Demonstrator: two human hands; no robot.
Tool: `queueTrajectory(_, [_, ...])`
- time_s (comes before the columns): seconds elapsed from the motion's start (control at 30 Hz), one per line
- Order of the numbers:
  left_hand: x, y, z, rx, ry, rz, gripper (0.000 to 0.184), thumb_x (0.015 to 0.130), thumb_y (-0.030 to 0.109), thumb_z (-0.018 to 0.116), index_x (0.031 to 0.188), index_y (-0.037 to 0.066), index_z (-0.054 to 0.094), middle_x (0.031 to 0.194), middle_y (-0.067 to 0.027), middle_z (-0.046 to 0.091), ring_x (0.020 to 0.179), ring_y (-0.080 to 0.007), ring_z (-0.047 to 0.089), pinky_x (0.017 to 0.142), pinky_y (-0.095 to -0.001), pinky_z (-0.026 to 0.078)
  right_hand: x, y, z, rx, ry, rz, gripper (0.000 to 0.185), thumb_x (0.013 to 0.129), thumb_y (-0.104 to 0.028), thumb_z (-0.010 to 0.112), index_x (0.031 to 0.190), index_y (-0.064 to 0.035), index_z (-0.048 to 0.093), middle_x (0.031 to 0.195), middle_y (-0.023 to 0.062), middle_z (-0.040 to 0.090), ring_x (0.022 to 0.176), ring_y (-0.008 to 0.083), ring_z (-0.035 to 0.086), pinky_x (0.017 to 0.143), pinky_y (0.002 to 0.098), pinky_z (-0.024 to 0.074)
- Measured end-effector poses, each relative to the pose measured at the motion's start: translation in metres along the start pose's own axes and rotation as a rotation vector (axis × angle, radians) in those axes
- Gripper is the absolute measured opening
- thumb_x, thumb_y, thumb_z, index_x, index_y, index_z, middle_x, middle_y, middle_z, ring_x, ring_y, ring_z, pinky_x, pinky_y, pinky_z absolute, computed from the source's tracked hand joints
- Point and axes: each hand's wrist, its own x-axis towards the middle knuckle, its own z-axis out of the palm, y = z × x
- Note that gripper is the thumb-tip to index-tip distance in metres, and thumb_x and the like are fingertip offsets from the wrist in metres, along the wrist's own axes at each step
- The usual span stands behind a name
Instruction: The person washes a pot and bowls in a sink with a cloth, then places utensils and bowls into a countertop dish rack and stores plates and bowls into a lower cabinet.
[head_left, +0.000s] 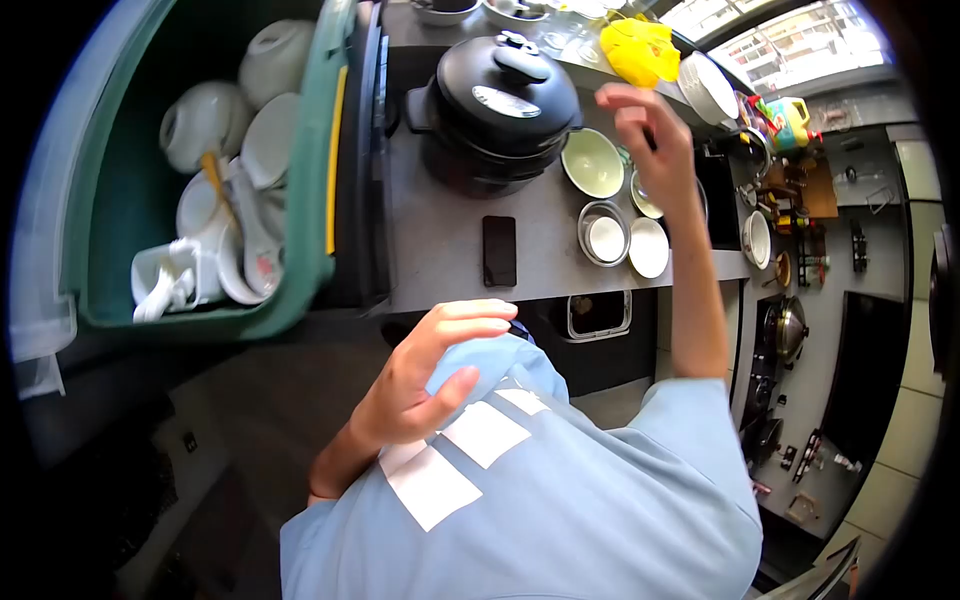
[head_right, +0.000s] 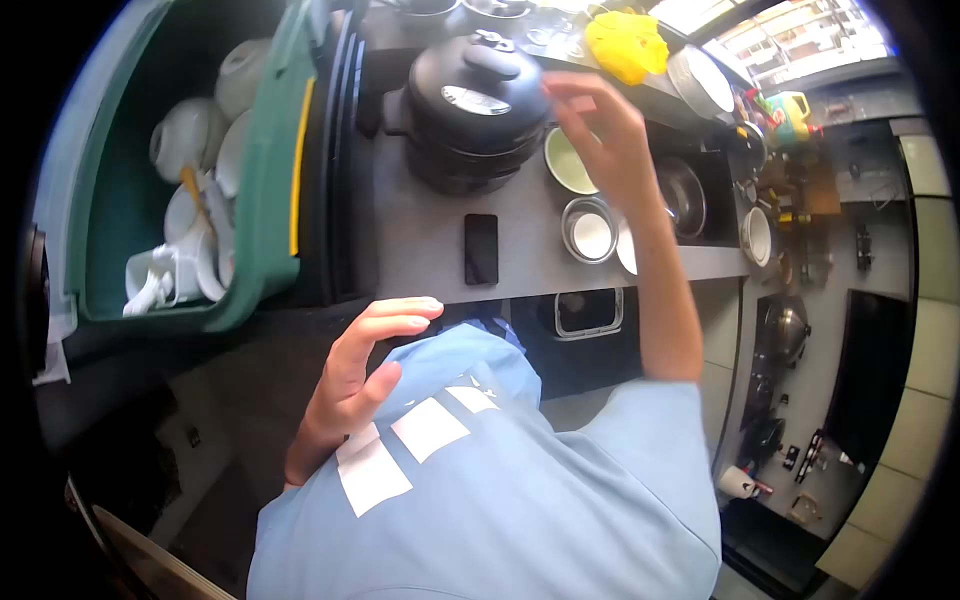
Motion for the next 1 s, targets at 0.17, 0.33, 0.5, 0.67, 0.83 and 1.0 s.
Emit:
queueTrajectory(0.17, [0.052, -0.059, 0.047, 0.043, 0.003, -0.175, 0.034, 0.089, 0.007, 0.05, 0.122, 0.0, 0.054, 0.127, -0.013, 0.056, 0.12, -0.0239, 0.052, 0.101, -0.0348, 0.038, -0.182, 0.171, -0.036, -0.24, 0.022, 0.503, 0.041, 0.082, -0.017, 0.069, 0.119, -0.0042, 0.059, 0.114, 0.0127, 0.063, 0.105, 0.0264, 0.06, 0.089, 0.0334, 0.0472])
queueTrajectory(0.33, [0.11, -0.119, 0.108, 0.022, 0.024, -0.392, 0.033, 0.094, 0.013, 0.047, 0.125, 0.004, 0.054, 0.13, -0.0116, 0.055, 0.125, -0.0214, 0.049, 0.104, -0.0361, 0.037, -0.268, 0.261, -0.037, -0.475, -0.253, 0.553, 0.079, 0.07, -0.03, 0.078, 0.136, -0.0065, 0.042, 0.138, 0.0162, 0.046, 0.129, 0.0331, 0.041, 0.106, 0.041, 0.038])
queueTrajectory(0.5, [0.158, -0.159, 0.173, 0.027, -0.012, -0.559, 0.033, 0.094, 0.008, 0.045, 0.125, 0.002, 0.054, 0.128, -0.0095, 0.055, 0.124, -0.0189, 0.048, 0.106, -0.0341, 0.034, -0.28, 0.305, -0.019, -0.492, -0.456, 0.556, 0.098, 0.063, -0.037, 0.081, 0.145, -0.0138, 0.033, 0.144, 0.0177, 0.037, 0.133, 0.0371, 0.036, 0.108, 0.0459, 0.0354])
queueTrajectory(0.67, [0.178, -0.176, 0.211, 0.069, -0.015, -0.668, 0.033, 0.095, 0.011, 0.045, 0.125, 0.002, 0.054, 0.126, -0.0094, 0.056, 0.121, -0.0191, 0.049, 0.104, -0.0328, 0.035, -0.276, 0.318, -0.009, -0.433, -0.582, 0.626, 0.114, 0.053, -0.036, 0.085, 0.148, -0.02, 0.024, 0.148, 0.0198, 0.029, 0.133, 0.0398, 0.033, 0.099, 0.0542, 0.0405])
queueTrajectory(0.83, [0.184, -0.186, 0.23, 0.109, -0.03, -0.776, 0.032, 0.097, 0.019, 0.046, 0.124, 0.004, 0.055, 0.124, -0.0099, 0.057, 0.12, -0.0204, 0.051, 0.103, -0.0342, 0.037, -0.259, 0.307, -0.005, -0.499, -0.638, 0.627, 0.112, 0.049, -0.028, 0.085, 0.146, -0.0196, 0.03, 0.143, 0.0191, 0.032, 0.128, 0.0387, 0.036, 0.091, 0.0536, 0.0437])
queueTrajectory(1.0, [0.179, -0.189, 0.232, 0.186, -0.009, -0.78, 0.032, 0.096, 0.019, 0.047, 0.122, 0.003, 0.055, 0.12, -0.0091, 0.059, 0.107, -0.0185, 0.056, 0.093, -0.0318, 0.043, -0.251, 0.308, -0.016, -0.373, -0.524, 0.658, 0.105, 0.053, -0.03, 0.084, 0.144, -0.0155, 0.032, 0.137, 0.02, 0.038, 0.124, 0.04, 0.04, 0.095, 0.0517, 0.0432])
